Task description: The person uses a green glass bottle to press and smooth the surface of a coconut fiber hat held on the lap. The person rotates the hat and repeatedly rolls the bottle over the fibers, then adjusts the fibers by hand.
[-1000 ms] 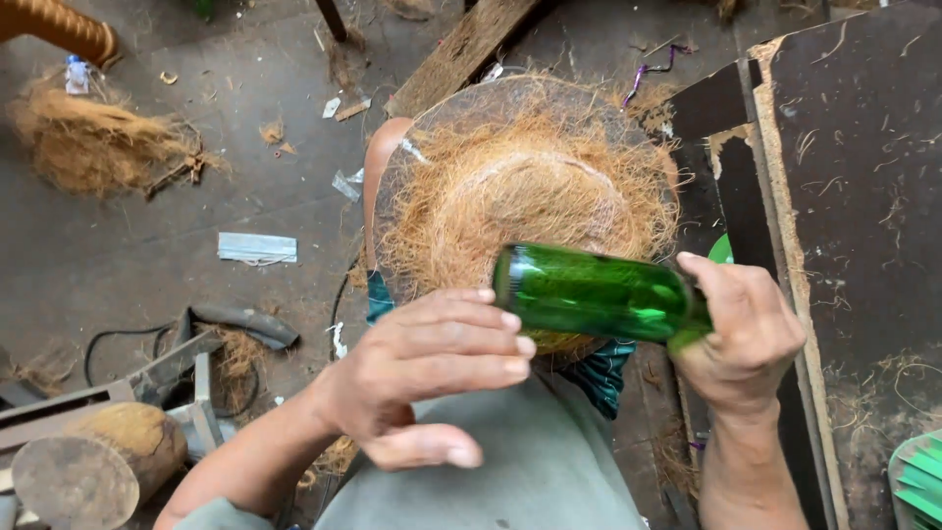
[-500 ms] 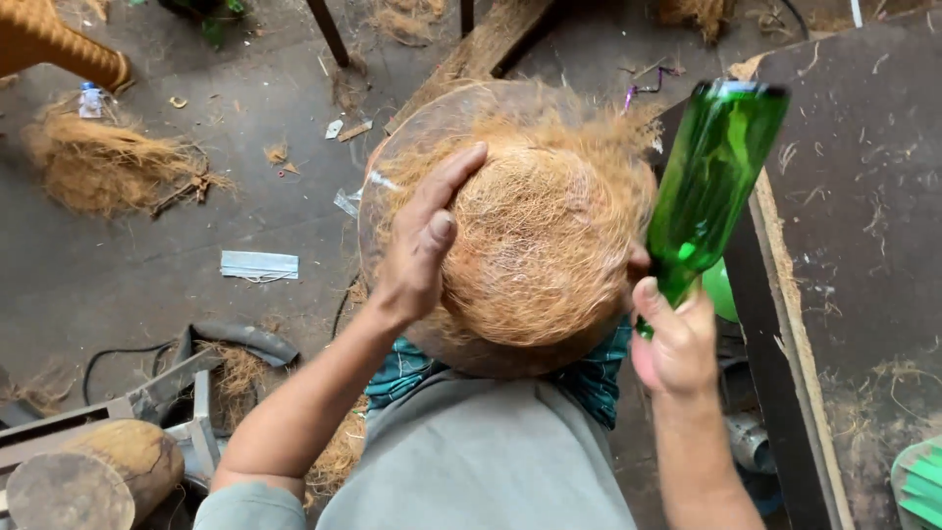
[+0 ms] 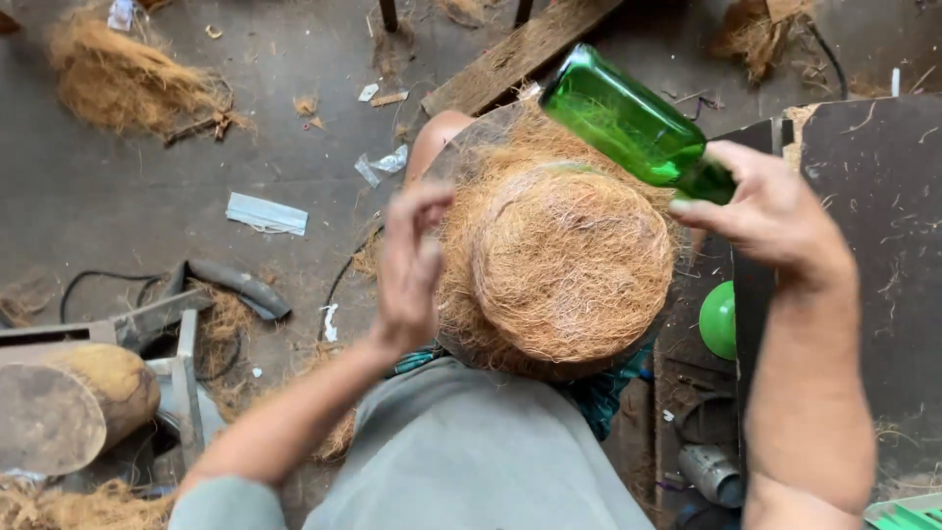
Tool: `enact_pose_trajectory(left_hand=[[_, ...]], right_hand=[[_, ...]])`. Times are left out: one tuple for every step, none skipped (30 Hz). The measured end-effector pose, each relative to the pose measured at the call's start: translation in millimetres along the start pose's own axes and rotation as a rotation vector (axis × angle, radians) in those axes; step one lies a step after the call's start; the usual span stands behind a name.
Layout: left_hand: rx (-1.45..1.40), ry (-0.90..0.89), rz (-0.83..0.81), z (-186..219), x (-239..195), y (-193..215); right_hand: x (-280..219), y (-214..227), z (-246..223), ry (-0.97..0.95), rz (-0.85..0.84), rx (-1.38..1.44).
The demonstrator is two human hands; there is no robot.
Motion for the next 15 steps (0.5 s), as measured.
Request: enact_pose_trajectory(left_hand=[[0.001,-0.078,-0.002,9.7,18.5,7.9],[0.003,-0.079,0.003,8.8,45.1,10.3],[-0.009,-0.105,-0.08,10.5,72.5,4.4],[-0.027,-0.129,-0.17,11.7,100.2,-3.0],[-0.03,-0.129,-0.173,-1.6,122.4,-9.9],[-0.092,0.004,-0.345,-25.9,146.2,-33.2],[-0.152,0.137,-0.518,-48.7,166.6,-56.5],[-0.15,0.138,-0.518,-51.0,175.4,-63.3],[-0.231,0.191,-0.641,-56.3,179.0,-80.9],[-0.317,0.249,-0.766,-62.5,179.2,-101.4],[-0.322,0.254,-0.768,-45.4,169.1,-96.5],[-0.132,0.237,-0.868,-30.3,157.4,-97.5],[0.059,0.217,-0.962,-16.8,145.8,-96.7],[0.051,0.228,-0.967,-14.4,141.3,-94.6],[0.233,0.102,-0.939,-6.6,140.3,-89.6]], right_hand=[[0.7,6.5,-1.0,-0.025,-0.038,-0.149],[4.2,14.0,-5.2,-0.021,-0.04,-0.152],[7.6,21.0,-8.4,-0.036,-0.057,-0.252],[9.1,28.7,-10.2,-0.059,-0.069,-0.35],[9.9,27.9,-18.3,-0.062,-0.067,-0.35],[11.5,30.1,-30.0,-0.045,-0.052,-0.45],[13.5,32.2,-42.0,-0.028,-0.036,-0.55],[11.4,27.8,-51.7,-0.026,-0.037,-0.549],[10.0,23.9,-63.1,-0.004,-0.025,-0.569],[7.4,20.3,-71.1,0.011,-0.016,-0.588],[5.0,20.2,-60.0,0.006,-0.019,-0.586],[-1.8,18.9,-73.3,0.26,0.048,-0.691],[-13.8,14.5,-84.2,0.517,0.113,-0.79],[-16.3,8.9,-82.0,0.508,0.103,-0.784],[-24.6,1.7,-87.6,0.585,0.168,-0.884]])
Point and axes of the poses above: each hand's wrist, its own x-axis towards the middle knuckle, its own y-axis out of the back of the hand, z = x × y, the point moved 9 cm from there along x, towards the middle knuckle, and after that the axes turned 7 degrees about -z, right-handed, at the moved point
